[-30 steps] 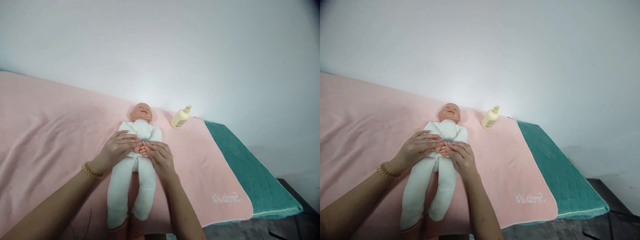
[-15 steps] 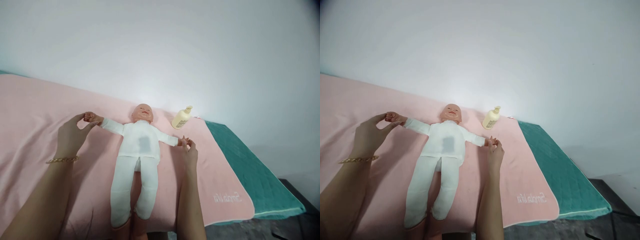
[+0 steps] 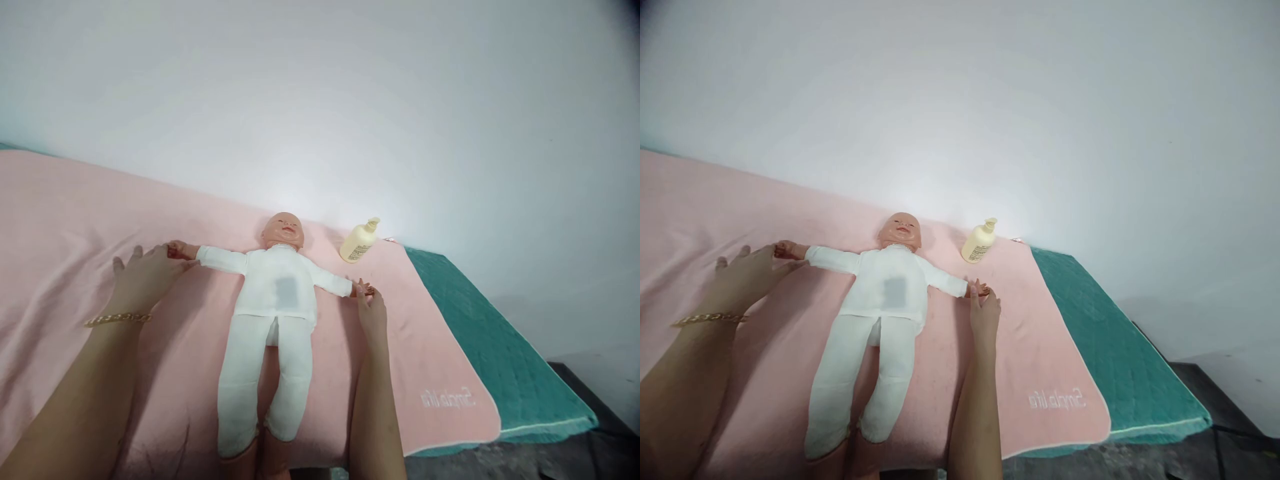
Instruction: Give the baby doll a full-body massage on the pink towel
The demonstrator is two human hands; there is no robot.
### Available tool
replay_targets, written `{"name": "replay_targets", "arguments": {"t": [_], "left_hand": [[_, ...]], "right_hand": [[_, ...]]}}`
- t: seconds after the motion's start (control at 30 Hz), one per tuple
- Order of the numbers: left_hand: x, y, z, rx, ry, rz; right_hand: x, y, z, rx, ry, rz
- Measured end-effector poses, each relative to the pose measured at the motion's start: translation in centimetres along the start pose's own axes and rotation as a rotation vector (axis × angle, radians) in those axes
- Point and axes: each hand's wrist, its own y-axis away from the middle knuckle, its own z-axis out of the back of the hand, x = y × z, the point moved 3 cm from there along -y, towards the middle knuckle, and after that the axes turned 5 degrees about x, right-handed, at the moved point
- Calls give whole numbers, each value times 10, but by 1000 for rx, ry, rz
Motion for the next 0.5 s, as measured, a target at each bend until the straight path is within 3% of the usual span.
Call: {"name": "replay_targets", "arguments": {"t": [0.07, 0.17, 0.3, 0.43, 0.5], "left_hand": [[-12, 0, 8, 26, 76, 150], [-35, 5, 22, -143, 228, 115], [-66, 20, 24, -333, 349, -58], [-101, 37, 10, -376, 457, -397], [-118, 44, 1, -329, 514, -599]], "right_hand": [[7, 2, 0, -8, -147, -58], [24, 8, -2, -57, -281, -23], [48, 22, -8, -140, -373, 208], [62, 40, -21, -126, -380, 423], [69, 50, -29, -65, -339, 547]]}}
